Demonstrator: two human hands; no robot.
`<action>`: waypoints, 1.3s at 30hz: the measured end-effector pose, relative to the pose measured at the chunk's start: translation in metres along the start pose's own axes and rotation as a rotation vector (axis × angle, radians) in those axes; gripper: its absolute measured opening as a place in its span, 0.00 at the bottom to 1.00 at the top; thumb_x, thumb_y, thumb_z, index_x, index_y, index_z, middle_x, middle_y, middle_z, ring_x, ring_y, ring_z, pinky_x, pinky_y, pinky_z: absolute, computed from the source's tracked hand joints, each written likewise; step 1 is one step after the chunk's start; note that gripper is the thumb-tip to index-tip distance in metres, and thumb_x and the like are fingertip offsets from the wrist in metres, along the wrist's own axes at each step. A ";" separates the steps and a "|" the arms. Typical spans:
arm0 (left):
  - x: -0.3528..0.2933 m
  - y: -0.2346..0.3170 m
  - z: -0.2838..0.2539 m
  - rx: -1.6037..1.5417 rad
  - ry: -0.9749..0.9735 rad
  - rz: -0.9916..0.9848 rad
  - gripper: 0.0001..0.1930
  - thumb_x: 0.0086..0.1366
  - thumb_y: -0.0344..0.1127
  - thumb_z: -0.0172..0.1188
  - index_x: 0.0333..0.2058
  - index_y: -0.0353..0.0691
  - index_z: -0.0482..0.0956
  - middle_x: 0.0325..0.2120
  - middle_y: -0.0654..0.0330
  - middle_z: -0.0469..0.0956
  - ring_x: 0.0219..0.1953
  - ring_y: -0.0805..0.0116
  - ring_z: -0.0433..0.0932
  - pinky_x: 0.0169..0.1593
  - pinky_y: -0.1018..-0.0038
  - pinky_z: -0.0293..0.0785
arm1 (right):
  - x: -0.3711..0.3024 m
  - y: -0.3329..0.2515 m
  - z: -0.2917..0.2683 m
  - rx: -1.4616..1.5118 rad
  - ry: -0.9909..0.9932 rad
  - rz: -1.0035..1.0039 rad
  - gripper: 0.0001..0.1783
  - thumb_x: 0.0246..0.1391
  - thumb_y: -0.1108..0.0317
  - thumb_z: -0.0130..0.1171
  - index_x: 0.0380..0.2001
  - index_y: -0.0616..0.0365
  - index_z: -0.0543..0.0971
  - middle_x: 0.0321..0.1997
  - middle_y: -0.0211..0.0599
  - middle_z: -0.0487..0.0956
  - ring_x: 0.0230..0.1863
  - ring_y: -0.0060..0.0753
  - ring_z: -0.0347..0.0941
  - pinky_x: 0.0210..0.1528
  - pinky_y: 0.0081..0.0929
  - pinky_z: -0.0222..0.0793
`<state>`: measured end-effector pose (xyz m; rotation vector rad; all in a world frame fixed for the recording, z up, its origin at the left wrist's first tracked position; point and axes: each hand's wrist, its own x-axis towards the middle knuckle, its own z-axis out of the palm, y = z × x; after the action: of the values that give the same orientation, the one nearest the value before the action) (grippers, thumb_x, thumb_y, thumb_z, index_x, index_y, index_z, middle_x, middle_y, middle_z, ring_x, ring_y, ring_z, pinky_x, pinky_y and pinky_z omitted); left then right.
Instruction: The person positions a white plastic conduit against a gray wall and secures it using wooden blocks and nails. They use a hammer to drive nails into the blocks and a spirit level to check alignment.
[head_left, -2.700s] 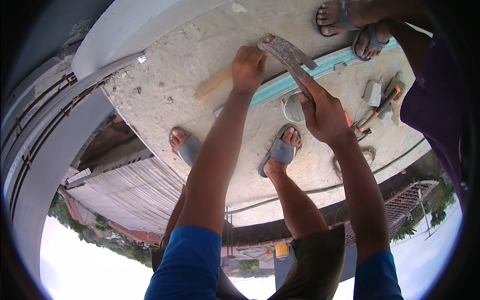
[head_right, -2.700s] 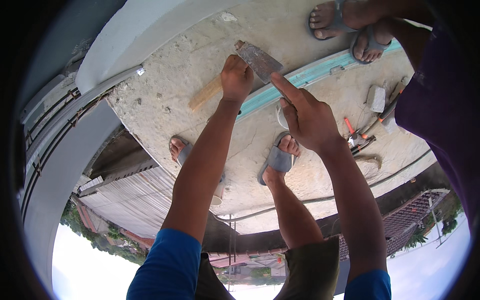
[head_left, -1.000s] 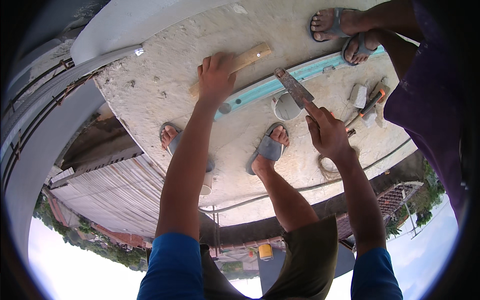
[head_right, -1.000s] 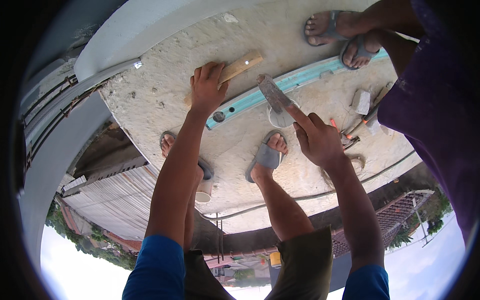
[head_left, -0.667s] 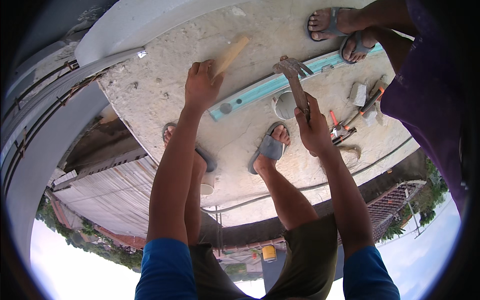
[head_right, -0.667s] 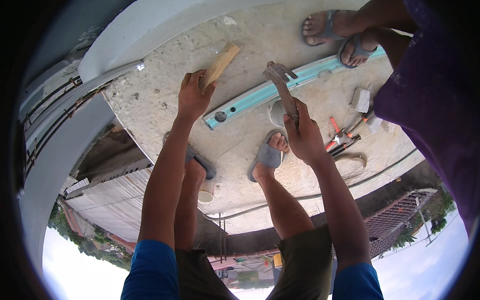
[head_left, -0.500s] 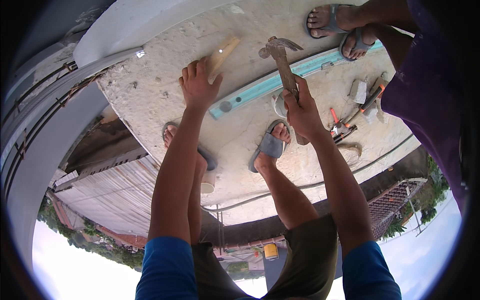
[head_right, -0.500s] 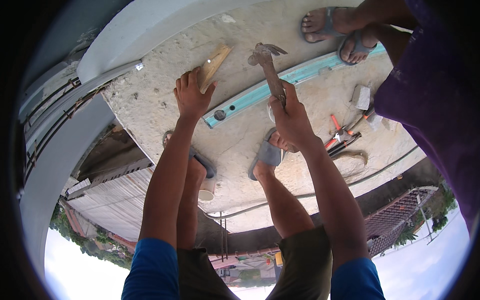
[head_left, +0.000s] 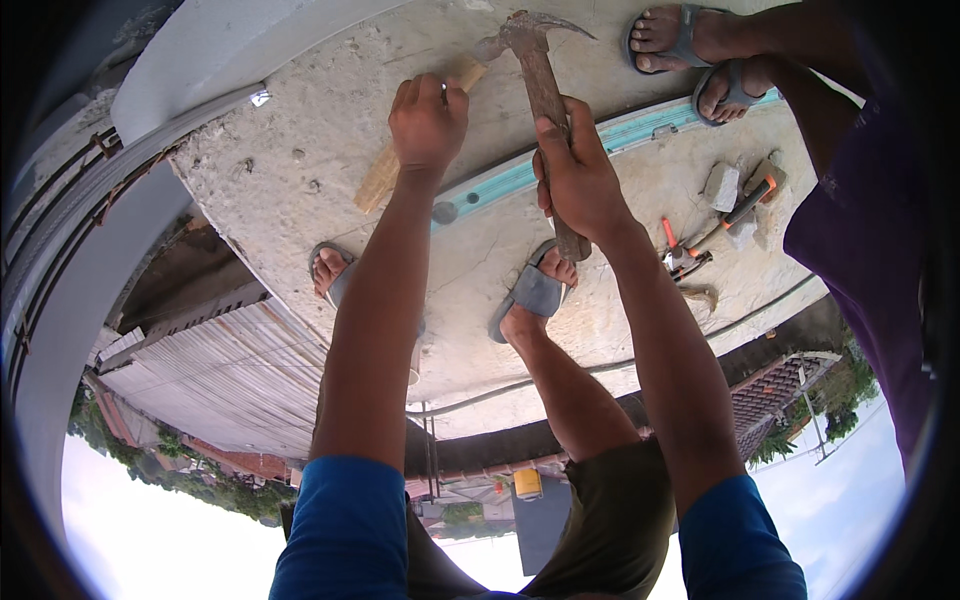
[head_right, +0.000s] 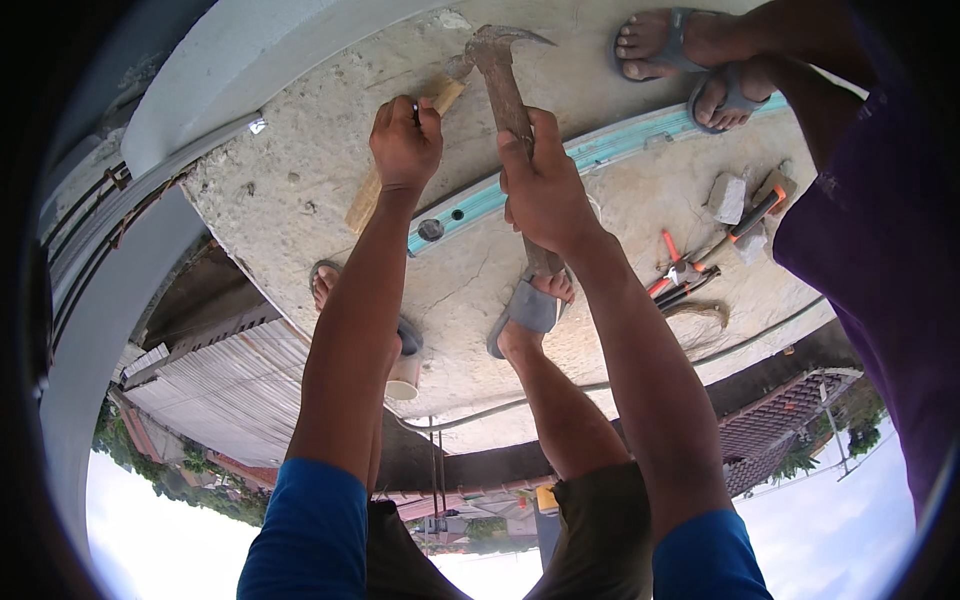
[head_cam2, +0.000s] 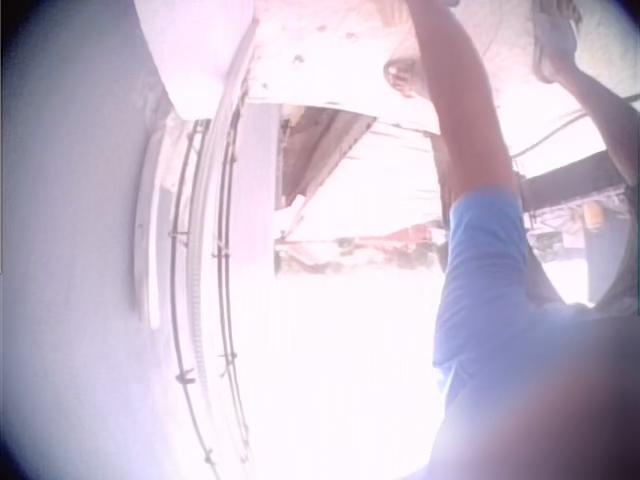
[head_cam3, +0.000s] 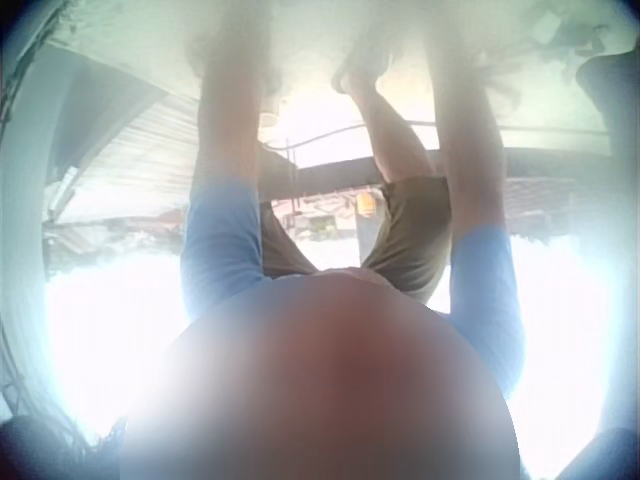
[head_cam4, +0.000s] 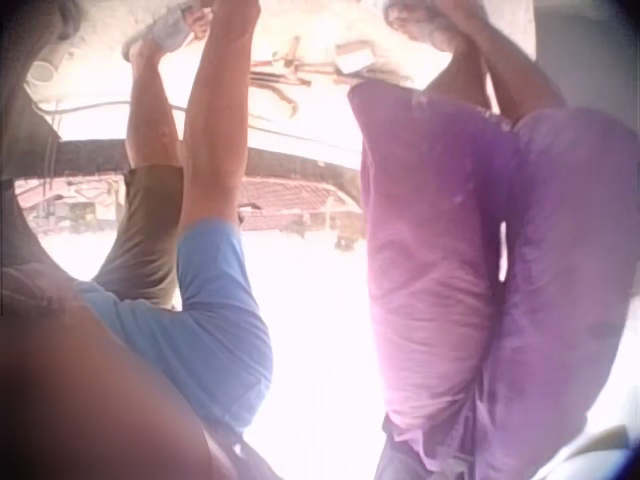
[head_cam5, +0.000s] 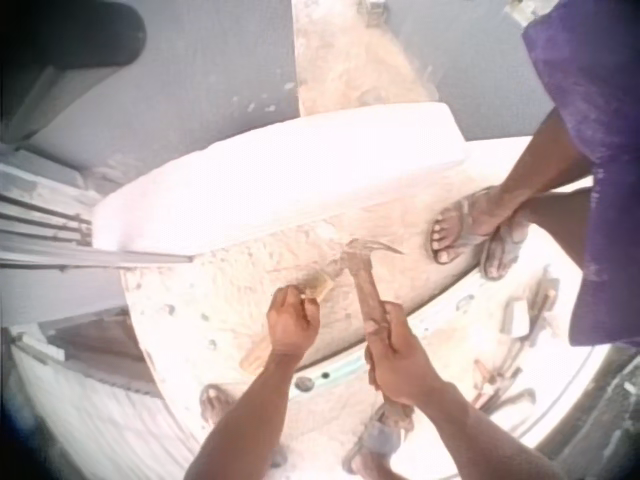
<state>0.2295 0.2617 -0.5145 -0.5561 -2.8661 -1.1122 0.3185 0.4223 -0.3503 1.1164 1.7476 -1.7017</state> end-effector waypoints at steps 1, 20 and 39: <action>0.000 0.001 0.000 0.011 -0.005 0.017 0.13 0.72 0.38 0.62 0.30 0.39 0.74 0.27 0.52 0.79 0.32 0.47 0.80 0.36 0.52 0.77 | 0.002 0.000 0.001 -0.022 -0.019 0.017 0.23 0.77 0.53 0.50 0.65 0.54 0.62 0.26 0.34 0.74 0.17 0.26 0.73 0.21 0.33 0.72; -0.067 -0.032 -0.098 0.065 -0.239 -0.364 0.30 0.63 0.34 0.70 0.64 0.41 0.76 0.52 0.49 0.76 0.55 0.46 0.78 0.57 0.55 0.79 | -0.036 -0.055 0.043 0.184 -0.569 0.486 0.26 0.74 0.61 0.52 0.67 0.65 0.68 0.47 0.44 0.81 0.20 0.25 0.73 0.21 0.28 0.74; -0.102 -0.057 -0.142 -0.237 -0.527 -0.454 0.40 0.64 0.32 0.71 0.74 0.43 0.66 0.57 0.47 0.73 0.52 0.53 0.80 0.51 0.62 0.82 | 0.011 -0.105 0.073 -0.203 -0.597 0.604 0.18 0.71 0.60 0.53 0.51 0.66 0.75 0.46 0.44 0.82 0.23 0.28 0.78 0.21 0.35 0.77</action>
<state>0.2903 0.0969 -0.4604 -0.2229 -3.4546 -1.5913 0.2139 0.3640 -0.3058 0.8121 1.0414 -1.2655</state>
